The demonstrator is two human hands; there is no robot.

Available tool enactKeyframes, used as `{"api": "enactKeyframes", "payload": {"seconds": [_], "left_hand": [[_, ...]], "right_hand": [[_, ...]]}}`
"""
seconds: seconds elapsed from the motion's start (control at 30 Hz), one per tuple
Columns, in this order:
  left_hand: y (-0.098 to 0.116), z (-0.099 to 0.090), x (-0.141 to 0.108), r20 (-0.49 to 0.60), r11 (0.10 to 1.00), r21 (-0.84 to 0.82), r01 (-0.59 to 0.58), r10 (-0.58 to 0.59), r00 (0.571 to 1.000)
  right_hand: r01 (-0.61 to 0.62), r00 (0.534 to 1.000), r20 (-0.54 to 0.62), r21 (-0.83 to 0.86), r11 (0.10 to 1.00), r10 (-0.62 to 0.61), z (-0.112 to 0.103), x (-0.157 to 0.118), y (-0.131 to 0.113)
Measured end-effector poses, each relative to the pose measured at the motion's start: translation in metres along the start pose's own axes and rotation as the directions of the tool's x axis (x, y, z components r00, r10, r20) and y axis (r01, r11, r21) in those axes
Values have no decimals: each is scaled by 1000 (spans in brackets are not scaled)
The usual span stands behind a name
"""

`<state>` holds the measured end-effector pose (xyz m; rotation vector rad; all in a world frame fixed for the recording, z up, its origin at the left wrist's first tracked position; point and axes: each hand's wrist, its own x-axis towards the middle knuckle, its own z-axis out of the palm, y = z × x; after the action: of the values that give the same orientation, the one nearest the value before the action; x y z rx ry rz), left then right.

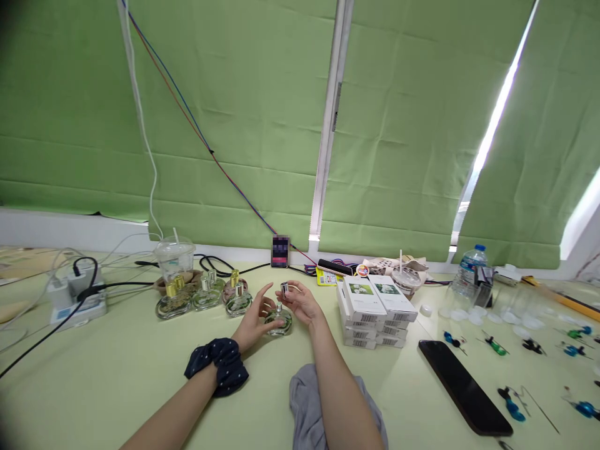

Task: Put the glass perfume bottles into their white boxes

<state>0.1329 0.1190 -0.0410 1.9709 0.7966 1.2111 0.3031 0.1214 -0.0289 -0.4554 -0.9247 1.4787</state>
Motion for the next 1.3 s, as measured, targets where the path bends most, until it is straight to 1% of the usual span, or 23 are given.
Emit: {"api": "enactKeyframes", "payload": {"seconds": [0.1,0.23,0.37,0.47,0.6,0.77,1.0,1.13,1.3], "left_hand": [[1,0,-1,14,995,81,-59,58,998],[0,1,-1,30,977,182,-109,106,994],[2,1,-1,51,966,223,-133,125,991],[5,1,-1,59,965,221,-141,131,990],[11,1,-2,62,974,176,-142,133,989],[16,0,-2,59,976,137,-170,164,985],[12,1,-1,87,975,126,-184,174,981],[10,1,-1,76,972,136,-193,184,980],[11,0,-2,76,974,140,-177,168,983]], "right_hand": [[3,998,64,7,1000,-3,1,0,-1],[-2,998,66,-21,1000,4,2,0,-2],[-26,997,75,-77,997,31,4,-2,-3],[-30,997,72,-109,994,38,5,-2,-3],[-36,996,82,-121,992,46,6,-2,-3],[-31,992,115,-119,992,45,4,-2,-2],[-32,990,133,-123,992,49,0,-2,-1],[-48,990,126,-145,988,67,-3,-1,0],[-81,987,124,-167,983,103,-4,-2,-1]]}}
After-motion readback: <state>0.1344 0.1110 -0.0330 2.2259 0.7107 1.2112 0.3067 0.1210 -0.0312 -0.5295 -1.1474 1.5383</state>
